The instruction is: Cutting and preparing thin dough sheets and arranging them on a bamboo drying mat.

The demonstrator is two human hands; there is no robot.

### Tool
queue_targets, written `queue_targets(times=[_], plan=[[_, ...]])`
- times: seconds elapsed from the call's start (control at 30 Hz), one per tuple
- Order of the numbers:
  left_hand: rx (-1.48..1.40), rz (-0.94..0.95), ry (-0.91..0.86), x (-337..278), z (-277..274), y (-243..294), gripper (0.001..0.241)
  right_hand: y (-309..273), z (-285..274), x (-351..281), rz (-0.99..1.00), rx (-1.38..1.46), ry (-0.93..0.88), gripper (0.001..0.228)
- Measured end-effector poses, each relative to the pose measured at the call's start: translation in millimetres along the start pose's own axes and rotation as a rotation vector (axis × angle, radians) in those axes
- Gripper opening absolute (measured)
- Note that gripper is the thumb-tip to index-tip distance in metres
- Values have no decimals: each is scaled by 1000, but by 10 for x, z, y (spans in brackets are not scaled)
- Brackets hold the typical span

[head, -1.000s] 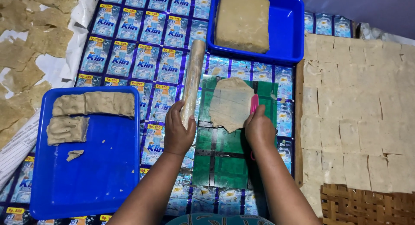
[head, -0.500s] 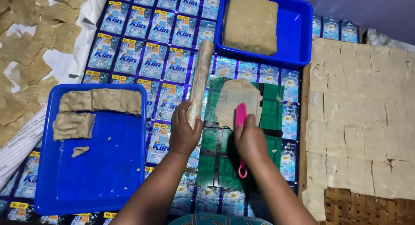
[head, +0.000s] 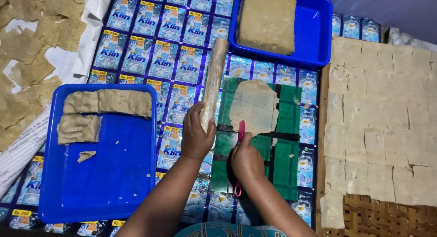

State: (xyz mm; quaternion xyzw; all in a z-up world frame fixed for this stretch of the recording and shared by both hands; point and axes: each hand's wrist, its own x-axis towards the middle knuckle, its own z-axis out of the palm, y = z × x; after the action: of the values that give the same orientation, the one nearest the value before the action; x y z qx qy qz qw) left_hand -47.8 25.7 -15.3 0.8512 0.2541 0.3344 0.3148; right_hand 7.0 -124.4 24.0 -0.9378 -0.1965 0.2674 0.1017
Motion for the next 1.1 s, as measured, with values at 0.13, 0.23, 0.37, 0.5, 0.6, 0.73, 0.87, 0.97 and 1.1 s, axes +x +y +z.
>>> queue_targets(times=[0.13, 0.23, 0.37, 0.5, 0.6, 0.73, 0.87, 0.97, 1.1], plan=[[-16, -9, -2, -8, -4, -18, 46, -19, 13, 118, 29, 19, -8, 36], [-21, -13, -7, -7, 4, -21, 46, 2, 12, 229, 30, 9, 4, 35], [-23, -24, -16, -8, 2, -25, 46, 0, -31, 362, 3, 15, 14, 37], [-29, -39, -24, 6, -22, 5, 46, -55, -85, 498, -30, 25, 60, 46], [-19, -42, -31, 5, -17, -11, 45, -33, -43, 685, -63, 16, 91, 48], [-39, -52, -40, 17, -37, 7, 45, -74, -113, 858, -100, 14, 122, 51], [-31, -50, -43, 29, -42, 6, 45, -144, -223, 1099, -89, 76, 105, 55], [-30, -54, -47, 33, -37, 8, 45, -154, -302, 1215, -88, 81, 99, 54], [-13, -23, -13, 4, 17, -36, 44, 63, -477, 1212, -126, -17, 111, 36]])
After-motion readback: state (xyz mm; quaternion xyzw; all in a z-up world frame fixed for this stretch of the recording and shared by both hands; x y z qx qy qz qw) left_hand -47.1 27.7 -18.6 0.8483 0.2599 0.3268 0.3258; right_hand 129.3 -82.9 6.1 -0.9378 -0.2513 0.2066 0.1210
